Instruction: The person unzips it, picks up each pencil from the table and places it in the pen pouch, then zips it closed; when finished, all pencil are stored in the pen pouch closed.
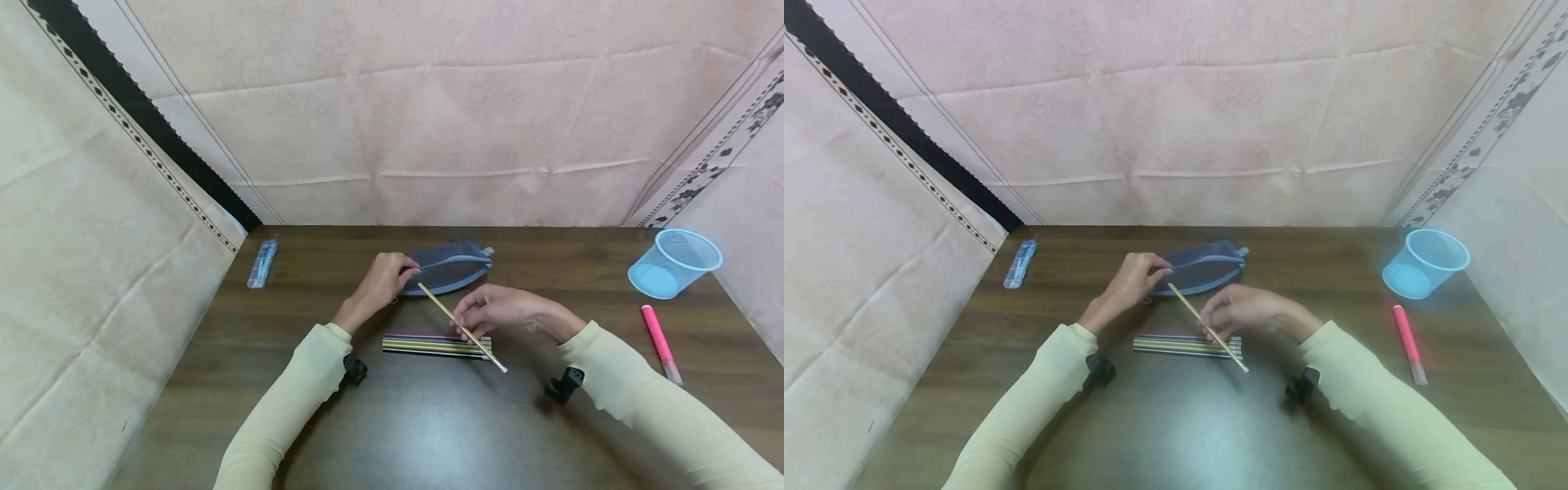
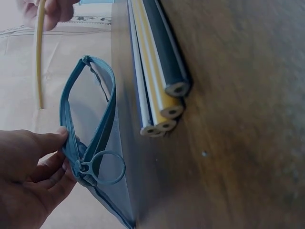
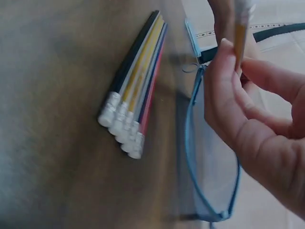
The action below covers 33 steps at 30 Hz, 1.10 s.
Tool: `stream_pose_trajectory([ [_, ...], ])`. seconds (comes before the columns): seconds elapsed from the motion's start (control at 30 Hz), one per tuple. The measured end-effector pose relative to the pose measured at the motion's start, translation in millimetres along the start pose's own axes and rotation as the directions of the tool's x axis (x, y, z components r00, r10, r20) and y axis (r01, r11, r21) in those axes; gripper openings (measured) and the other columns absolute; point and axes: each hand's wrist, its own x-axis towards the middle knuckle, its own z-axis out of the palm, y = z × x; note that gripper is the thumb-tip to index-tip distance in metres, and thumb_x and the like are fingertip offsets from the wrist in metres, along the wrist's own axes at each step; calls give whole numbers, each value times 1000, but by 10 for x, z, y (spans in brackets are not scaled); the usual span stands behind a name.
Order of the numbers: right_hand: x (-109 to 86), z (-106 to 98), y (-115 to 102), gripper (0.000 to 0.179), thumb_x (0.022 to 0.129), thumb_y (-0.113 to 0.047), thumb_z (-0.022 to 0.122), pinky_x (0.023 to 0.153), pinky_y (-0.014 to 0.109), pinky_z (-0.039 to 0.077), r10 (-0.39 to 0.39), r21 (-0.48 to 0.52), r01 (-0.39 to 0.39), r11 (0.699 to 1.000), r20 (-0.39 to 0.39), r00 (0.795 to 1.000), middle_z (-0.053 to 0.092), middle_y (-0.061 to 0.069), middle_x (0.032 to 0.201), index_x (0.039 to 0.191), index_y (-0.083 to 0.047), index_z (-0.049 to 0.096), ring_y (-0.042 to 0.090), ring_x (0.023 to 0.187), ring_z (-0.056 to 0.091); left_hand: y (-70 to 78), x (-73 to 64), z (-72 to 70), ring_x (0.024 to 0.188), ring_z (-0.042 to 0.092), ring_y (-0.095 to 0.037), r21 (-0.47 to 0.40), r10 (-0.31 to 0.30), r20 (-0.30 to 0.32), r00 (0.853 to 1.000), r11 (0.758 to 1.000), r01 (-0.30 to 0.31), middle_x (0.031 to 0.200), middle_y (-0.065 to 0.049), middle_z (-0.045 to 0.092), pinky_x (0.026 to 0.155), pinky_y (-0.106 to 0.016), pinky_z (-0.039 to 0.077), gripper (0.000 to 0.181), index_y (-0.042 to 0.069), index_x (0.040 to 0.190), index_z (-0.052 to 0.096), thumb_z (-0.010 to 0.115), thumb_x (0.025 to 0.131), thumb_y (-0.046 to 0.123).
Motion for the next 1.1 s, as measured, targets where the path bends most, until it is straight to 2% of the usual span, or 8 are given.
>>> stream_pose_trajectory([
  [0.1, 30, -11, 55, 38, 103, -5, 52, 90, 34, 59, 33, 203, -28, 979, -26, 999, 69, 16, 107, 130, 22, 49, 20, 97, 71, 15, -2, 0, 84, 69, -15, 17, 0, 7, 1000, 1000, -1, 98, -9, 77, 74, -29, 58, 18, 5, 105, 79, 67, 98, 16],
  [0.3, 163, -26, 170, 37, 104, -3, 50, 90, 30, 59, 83, 482, 19, 876, -189, 979, 74, 11, 102, 135, 18, 47, 19, 96, 73, 30, 9, 1, 88, 72, -17, 43, 19, 29, 999, 999, -21, 100, -9, 77, 80, -31, 59, 18, 4, 106, 79, 67, 98, 16],
  [0.43, 254, 13, 216, 40, 104, -1, 50, 93, 31, 58, 122, 613, 91, 785, -297, 947, 75, 13, 104, 140, 16, 44, 20, 99, 74, 28, 28, 9, 90, 72, -17, 47, 19, 43, 999, 999, -21, 101, -9, 77, 82, -31, 60, 18, 4, 105, 79, 67, 97, 16],
  [0.57, 348, 36, 183, 33, 102, 2, 53, 94, 32, 57, 165, 684, 188, 705, -416, 895, 76, 15, 101, 133, 12, 52, 21, 95, 75, 54, 47, 6, 89, 72, -17, 55, 24, 40, 999, 998, -26, 100, -9, 77, 82, -31, 59, 17, 4, 105, 79, 68, 97, 15],
  [0.67, 430, 13, 152, 31, 100, 3, 54, 95, 33, 57, 192, 694, 243, 678, -486, 853, 77, 14, 93, 130, 11, 54, 19, 88, 76, 86, 56, 8, 90, 72, -17, 63, 32, 33, 999, 997, -34, 99, -9, 77, 83, -32, 59, 17, 4, 104, 79, 69, 97, 15],
  [0.87, 574, -41, 109, 43, 100, 4, 55, 96, 32, 55, 265, 704, 257, 662, -540, 799, 77, 11, 87, 141, 10, 46, 17, 84, 76, 145, 69, 19, 90, 72, -17, 73, 37, 55, 998, 996, -41, 99, -9, 77, 82, -32, 59, 18, 4, 104, 79, 68, 97, 15],
  [0.97, 656, -39, 81, 43, 99, 4, 55, 94, 31, 56, 296, 698, 259, 668, -568, 768, 76, 19, 104, 141, 9, 47, 21, 93, 76, 166, 68, 23, 88, 71, -16, 82, 28, 60, 998, 996, -33, 99, -8, 77, 81, -31, 59, 18, 5, 105, 79, 68, 98, 16],
  [1.1, 771, -22, 37, 42, 100, 6, 53, 96, 31, 55, 326, 694, 274, 665, -600, 730, 60, 24, 133, 141, 8, 49, 28, 117, 66, 185, 79, 30, 87, 69, -15, 83, 18, 65, 998, 996, -23, 98, -8, 76, 80, -31, 58, 18, 5, 105, 79, 67, 98, 16],
])
